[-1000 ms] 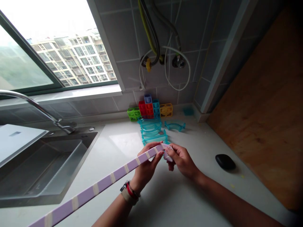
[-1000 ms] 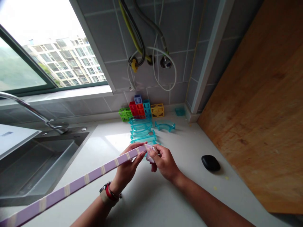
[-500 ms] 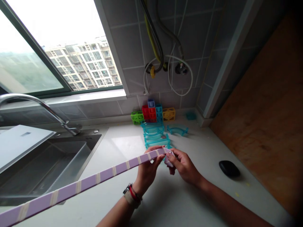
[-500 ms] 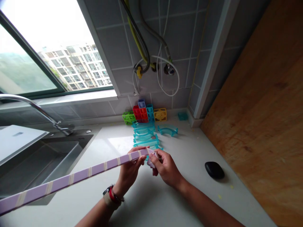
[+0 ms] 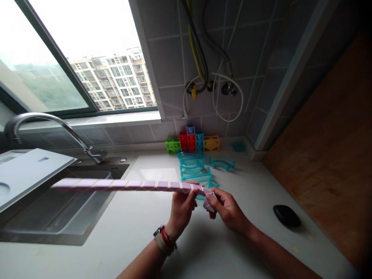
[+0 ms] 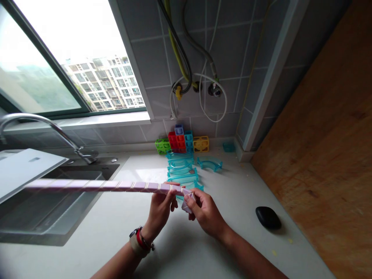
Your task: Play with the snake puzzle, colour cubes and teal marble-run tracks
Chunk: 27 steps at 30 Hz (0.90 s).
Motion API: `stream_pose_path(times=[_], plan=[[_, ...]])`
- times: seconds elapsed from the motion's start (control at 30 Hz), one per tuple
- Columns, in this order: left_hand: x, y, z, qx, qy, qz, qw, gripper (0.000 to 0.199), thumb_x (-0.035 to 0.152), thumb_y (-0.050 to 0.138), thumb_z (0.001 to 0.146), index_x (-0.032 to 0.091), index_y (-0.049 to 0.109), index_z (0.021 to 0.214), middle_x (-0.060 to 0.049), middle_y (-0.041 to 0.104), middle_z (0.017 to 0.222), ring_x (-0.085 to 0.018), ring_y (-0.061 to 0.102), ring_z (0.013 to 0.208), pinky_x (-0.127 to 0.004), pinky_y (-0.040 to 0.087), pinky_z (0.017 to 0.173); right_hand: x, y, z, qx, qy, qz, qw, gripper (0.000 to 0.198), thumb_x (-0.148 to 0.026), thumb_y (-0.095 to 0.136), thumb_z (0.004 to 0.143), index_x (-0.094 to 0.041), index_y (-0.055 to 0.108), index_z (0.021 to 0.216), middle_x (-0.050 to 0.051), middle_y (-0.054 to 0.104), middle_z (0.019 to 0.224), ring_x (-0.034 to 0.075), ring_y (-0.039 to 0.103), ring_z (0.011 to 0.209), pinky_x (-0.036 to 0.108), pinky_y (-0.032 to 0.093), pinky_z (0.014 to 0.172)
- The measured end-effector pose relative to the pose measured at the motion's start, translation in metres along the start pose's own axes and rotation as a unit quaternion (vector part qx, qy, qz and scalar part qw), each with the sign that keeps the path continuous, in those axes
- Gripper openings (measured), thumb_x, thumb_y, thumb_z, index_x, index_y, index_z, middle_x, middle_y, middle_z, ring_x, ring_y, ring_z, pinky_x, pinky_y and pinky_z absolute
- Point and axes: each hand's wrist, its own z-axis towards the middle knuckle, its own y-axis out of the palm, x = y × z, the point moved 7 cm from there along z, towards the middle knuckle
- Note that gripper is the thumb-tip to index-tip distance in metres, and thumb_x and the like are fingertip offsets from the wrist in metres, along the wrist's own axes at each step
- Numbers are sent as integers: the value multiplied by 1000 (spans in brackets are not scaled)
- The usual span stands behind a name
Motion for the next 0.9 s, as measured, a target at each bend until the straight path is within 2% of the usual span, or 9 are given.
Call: stream_pose_path(times=[0.1, 0.23, 0.47, 0.63, 0.73, 0.9], plan=[[-3, -3, 3, 15, -24, -18, 999, 46, 57, 71, 90, 12, 72, 99, 0, 64, 58, -11, 52, 43, -23, 40, 43, -3, 4, -2, -18, -1, -8, 1000, 41, -56, 61, 99, -16, 66, 107, 0, 59, 75, 14, 56, 62, 27, 51, 56], [-3, -4, 3, 19, -26, -39, 999, 45, 56, 72, 89, 12, 72, 97, -1, 65, 58, -13, 56, 47, -24, 44, 47, -7, 4, -4, -26, -9, -21, 999, 40, -55, 61, 99, -17, 66, 113, 2, 62, 79, 15, 58, 65, 28, 52, 59], [0, -4, 2, 22, -21, -74, 997, 45, 56, 74, 88, 12, 71, 100, 1, 63, 60, -10, 53, 47, -22, 42, 45, -6, 7, -3, -45, -21, -5, 999, 42, -54, 59, 101, -18, 61, 123, 3, 64, 85, 15, 60, 68, 28, 51, 59], [-3, -4, 2, 10, -32, -117, 993, 51, 61, 71, 89, 13, 69, 106, -2, 70, 70, -11, 56, 47, -23, 43, 44, 1, 3, 3, -31, 9, 50, 998, 44, -59, 68, 93, -18, 63, 110, 3, 65, 84, 17, 62, 72, 27, 52, 58], [-4, -5, 3, 1, -25, -122, 992, 50, 59, 70, 91, 13, 68, 110, -1, 67, 66, -12, 58, 48, -23, 43, 45, 4, -3, 6, -11, 21, 72, 997, 44, -60, 72, 90, -19, 65, 103, 4, 65, 84, 17, 62, 73, 26, 52, 59], [-4, -2, 3, -14, -36, -133, 990, 52, 61, 68, 91, 13, 67, 109, 3, 60, 58, -12, 56, 46, -22, 39, 43, 4, -4, 6, -16, 22, 96, 995, 40, -56, 75, 89, -19, 66, 96, 4, 65, 87, 15, 62, 74, 26, 52, 60]])
